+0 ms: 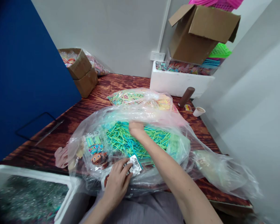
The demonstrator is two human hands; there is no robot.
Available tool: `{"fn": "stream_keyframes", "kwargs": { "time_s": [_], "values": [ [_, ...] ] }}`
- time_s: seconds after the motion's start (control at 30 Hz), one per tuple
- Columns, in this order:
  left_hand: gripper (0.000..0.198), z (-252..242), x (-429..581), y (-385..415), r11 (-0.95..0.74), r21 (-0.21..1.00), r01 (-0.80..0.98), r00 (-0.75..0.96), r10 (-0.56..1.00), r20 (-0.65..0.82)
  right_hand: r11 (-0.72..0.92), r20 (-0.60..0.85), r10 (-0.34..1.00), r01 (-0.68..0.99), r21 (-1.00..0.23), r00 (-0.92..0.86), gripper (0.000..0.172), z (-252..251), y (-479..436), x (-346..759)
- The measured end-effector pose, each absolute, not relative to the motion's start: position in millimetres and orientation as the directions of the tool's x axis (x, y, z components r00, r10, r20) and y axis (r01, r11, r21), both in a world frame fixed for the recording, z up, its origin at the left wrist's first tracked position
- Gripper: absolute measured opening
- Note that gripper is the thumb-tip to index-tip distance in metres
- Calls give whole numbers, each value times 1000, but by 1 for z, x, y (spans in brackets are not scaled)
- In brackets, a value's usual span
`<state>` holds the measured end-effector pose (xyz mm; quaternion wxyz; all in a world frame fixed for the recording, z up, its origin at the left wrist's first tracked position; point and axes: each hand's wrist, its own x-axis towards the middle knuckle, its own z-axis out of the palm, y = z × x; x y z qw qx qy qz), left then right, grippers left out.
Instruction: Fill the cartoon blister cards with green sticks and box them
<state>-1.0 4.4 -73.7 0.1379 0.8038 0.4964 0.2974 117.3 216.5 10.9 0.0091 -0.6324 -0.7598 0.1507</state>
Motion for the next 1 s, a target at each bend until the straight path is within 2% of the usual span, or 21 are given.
{"fn": "stream_keyframes", "kwargs": {
  "time_s": [0.1,0.27,0.4,0.47,0.57,0.63,0.7,0.8,0.9,1.0],
  "values": [
    [32,-72,-1,6,-467,531,707,338,883,327,71,-213,967,950,-305,-141,24,9,210,150],
    [37,-58,-3,11,-460,552,695,344,887,307,18,-234,959,854,-520,-162,16,-3,195,184],
    [30,-42,-8,28,-408,651,641,263,913,313,-34,-198,969,720,-693,-145,14,-8,180,198],
    [29,-35,-8,42,-343,755,559,202,939,277,-61,-202,969,650,-758,-144,15,-7,169,204],
    [31,-30,-2,71,-193,924,330,96,981,171,-118,-258,949,559,-821,-179,17,-5,145,210],
    [37,-30,8,90,-113,978,173,38,993,108,-175,-312,925,487,-856,-218,18,-7,126,210],
    [43,-32,24,102,-96,989,113,29,995,93,-264,-371,886,356,-897,-278,21,-13,108,207],
    [39,-35,49,103,-155,968,198,152,980,126,-380,-406,821,148,-913,-401,26,-27,88,203],
    [34,-34,65,91,-268,906,328,320,934,160,-369,-383,801,123,-921,-460,27,-35,79,201],
    [35,-27,64,79,-355,866,352,364,904,223,-333,-352,822,124,-935,-448,26,-34,76,203]
  ]
}}
